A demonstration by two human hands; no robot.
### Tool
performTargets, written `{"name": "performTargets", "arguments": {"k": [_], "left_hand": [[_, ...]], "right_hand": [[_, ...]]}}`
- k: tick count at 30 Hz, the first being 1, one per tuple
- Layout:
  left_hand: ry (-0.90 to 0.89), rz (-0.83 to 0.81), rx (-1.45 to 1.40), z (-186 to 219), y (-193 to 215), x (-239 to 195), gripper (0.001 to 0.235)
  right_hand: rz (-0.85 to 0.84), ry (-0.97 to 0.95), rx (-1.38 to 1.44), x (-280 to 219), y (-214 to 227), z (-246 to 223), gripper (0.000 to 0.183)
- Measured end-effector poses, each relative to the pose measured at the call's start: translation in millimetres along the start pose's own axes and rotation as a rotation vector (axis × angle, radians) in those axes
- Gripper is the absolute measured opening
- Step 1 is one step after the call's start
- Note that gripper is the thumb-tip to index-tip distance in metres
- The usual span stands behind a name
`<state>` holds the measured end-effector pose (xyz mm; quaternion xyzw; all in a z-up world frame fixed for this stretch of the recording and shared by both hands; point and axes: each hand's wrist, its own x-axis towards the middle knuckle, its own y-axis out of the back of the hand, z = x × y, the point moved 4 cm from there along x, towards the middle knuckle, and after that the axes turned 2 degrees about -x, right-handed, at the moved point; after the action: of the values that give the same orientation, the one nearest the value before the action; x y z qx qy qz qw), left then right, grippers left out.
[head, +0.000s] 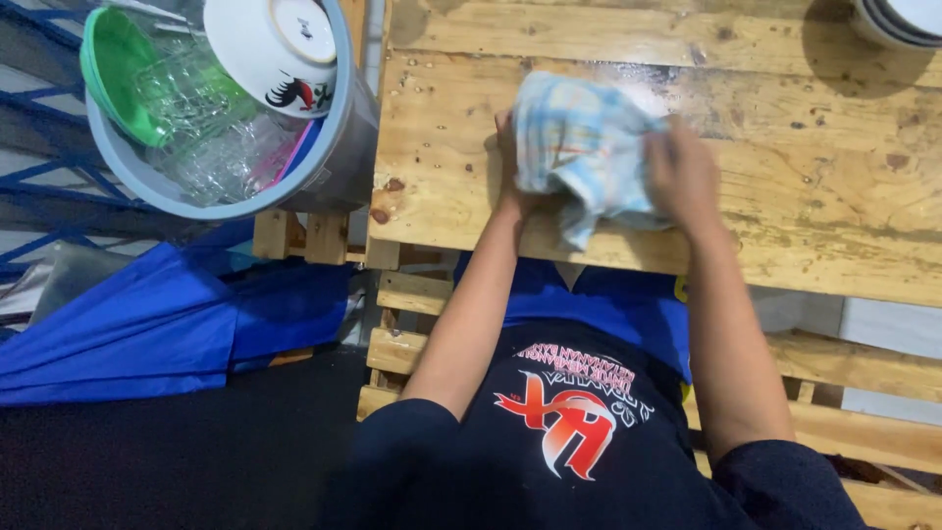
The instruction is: The person dries a glass and a white bowl using a blue and white checkered cloth. They wipe the items thoroughly and place them on a wooden table next to a stack of other bowls.
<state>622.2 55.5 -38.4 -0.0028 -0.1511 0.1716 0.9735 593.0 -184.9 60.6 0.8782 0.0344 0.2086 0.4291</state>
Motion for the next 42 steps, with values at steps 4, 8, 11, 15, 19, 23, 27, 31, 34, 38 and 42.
{"name": "performTargets", "arguments": {"k": [4,8,11,15,19,23,27,31,34,38,42], "left_hand": [[-0.14,-0.129,0.351,84.3,-6.7,1.6,0.066],[0.07,-0.132,0.372,102.9,-5.3,-0.8,0.069],[0.105,-0.134,0.398,106.4,-5.2,-4.5,0.069],[0.11,-0.137,0.337,107.6,-3.4,0.4,0.069],[0.013,-0.144,0.335,105.5,-1.9,-0.1,0.07],[-0.074,-0.156,-0.255,101.3,13.8,6.7,0.037],[0.091,-0.138,-0.543,65.6,8.6,4.6,0.062],[-0.042,-0.141,-0.604,25.4,15.9,4.0,0.068],[0.466,-0.182,-0.817,12.0,11.3,-9.9,0.031],[0.136,-0.259,-0.236,-0.4,16.5,0.3,0.052],[0.298,-0.222,-0.382,24.5,11.5,1.4,0.055]], "right_hand": [[0.082,-0.258,-0.102,-16.2,54.0,58.0,0.015],[-0.204,-0.484,-0.215,-36.9,64.9,83.2,0.049],[-0.392,-0.509,-0.358,-37.7,62.3,54.4,0.072],[-0.163,-0.156,-0.246,6.5,61.7,-48.7,0.1],[-0.047,0.072,-0.309,6.8,-10.8,-9.7,0.051],[0.138,-0.27,0.508,29.0,-26.2,0.8,0.016],[0.119,-0.589,1.008,43.6,-39.0,-16.7,0.038],[-0.424,0.037,0.676,54.7,-9.4,-129.5,0.06],[-0.371,0.126,0.725,67.5,1.8,-129.1,0.051],[-0.204,0.034,0.594,64.7,-13.6,-103.4,0.064],[-0.285,-0.114,0.573,70.1,-31.4,-78.3,0.045]]}}
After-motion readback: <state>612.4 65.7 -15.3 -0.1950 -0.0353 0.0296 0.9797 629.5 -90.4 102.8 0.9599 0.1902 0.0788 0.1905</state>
